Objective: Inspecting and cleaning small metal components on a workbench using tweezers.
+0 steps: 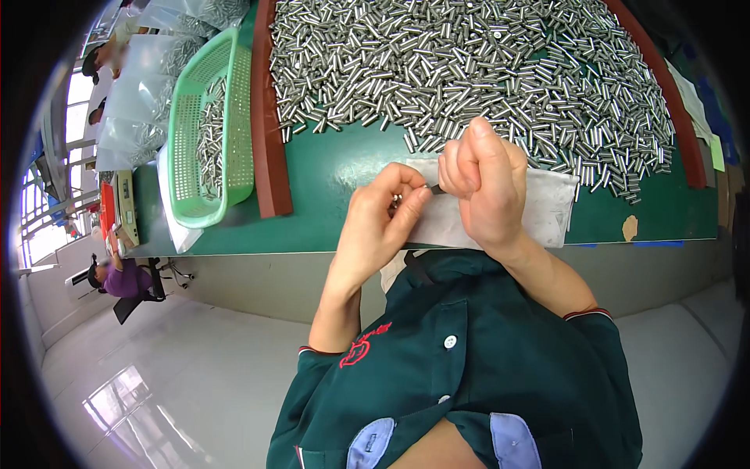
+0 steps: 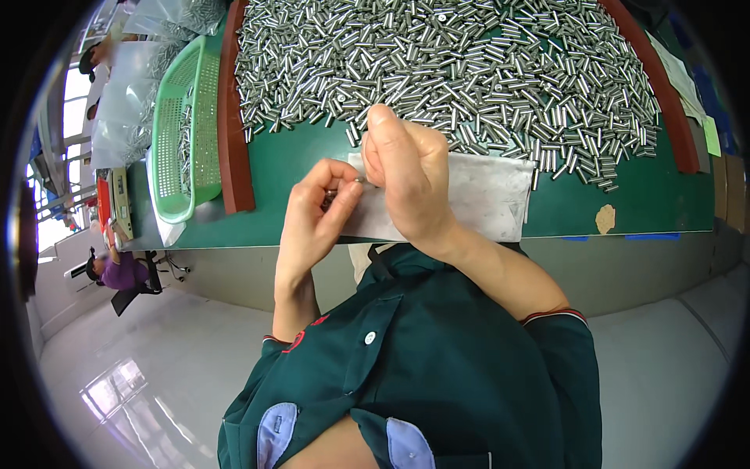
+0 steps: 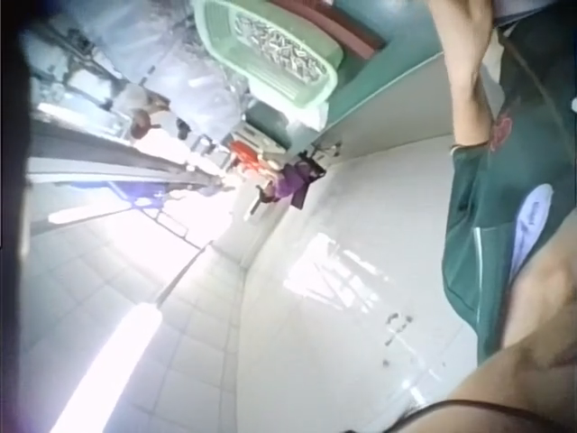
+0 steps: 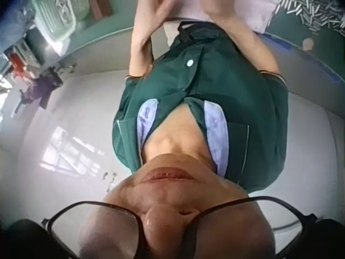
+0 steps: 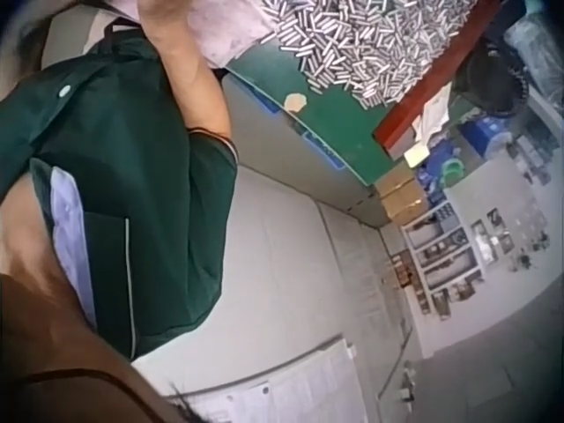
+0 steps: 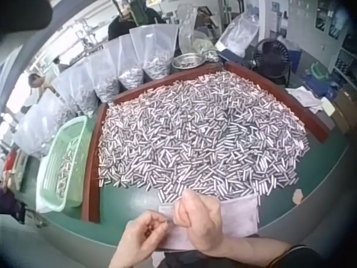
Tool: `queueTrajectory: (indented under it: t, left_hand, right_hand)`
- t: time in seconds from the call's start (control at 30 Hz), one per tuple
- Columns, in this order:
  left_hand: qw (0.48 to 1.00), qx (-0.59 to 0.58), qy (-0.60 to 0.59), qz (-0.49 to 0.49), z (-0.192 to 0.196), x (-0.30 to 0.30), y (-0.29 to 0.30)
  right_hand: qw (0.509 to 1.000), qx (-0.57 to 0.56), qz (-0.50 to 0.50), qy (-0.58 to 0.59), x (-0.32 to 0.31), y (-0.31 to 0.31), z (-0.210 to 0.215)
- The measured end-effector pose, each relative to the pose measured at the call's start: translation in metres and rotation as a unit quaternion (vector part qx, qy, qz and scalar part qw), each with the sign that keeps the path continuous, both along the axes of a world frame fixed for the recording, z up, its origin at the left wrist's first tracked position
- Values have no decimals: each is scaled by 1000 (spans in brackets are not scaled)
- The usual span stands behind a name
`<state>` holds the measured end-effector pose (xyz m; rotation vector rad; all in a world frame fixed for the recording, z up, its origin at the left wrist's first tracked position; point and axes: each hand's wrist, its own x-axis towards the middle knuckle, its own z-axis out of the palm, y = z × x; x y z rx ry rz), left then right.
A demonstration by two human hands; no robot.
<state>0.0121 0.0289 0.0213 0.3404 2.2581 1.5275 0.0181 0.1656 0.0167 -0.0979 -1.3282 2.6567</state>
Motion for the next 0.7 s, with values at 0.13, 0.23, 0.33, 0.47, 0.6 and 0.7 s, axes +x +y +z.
queueTrajectory:
  t: [0.13,0.23,0.33,0.47,0.6,0.7]
  left_hand:
    - [901,380,-202,53,-3,-13,-11]
    - [910,348,-193,118,1,-19,-8]
    - [986,113,-43,116,-8,-26,-10]
    - [929,-175,327,-5,-12,-33,2]
    - [911,-253,322,-44,-7,-37,3]
    - [912,-256,315,-60,-5,-38,3]
  right_hand:
    - [1000,-14,6,4,2,1,-1]
    - [1000,-19,13,-2,2,1,-1]
    - [1000,-19,15,0,3,1,0]
    - [998,-52,18,4,2,2,-2]
    - [997,-79,17,9,2,4,-5]
    - [1000,-24,9,-5,0,2,2]
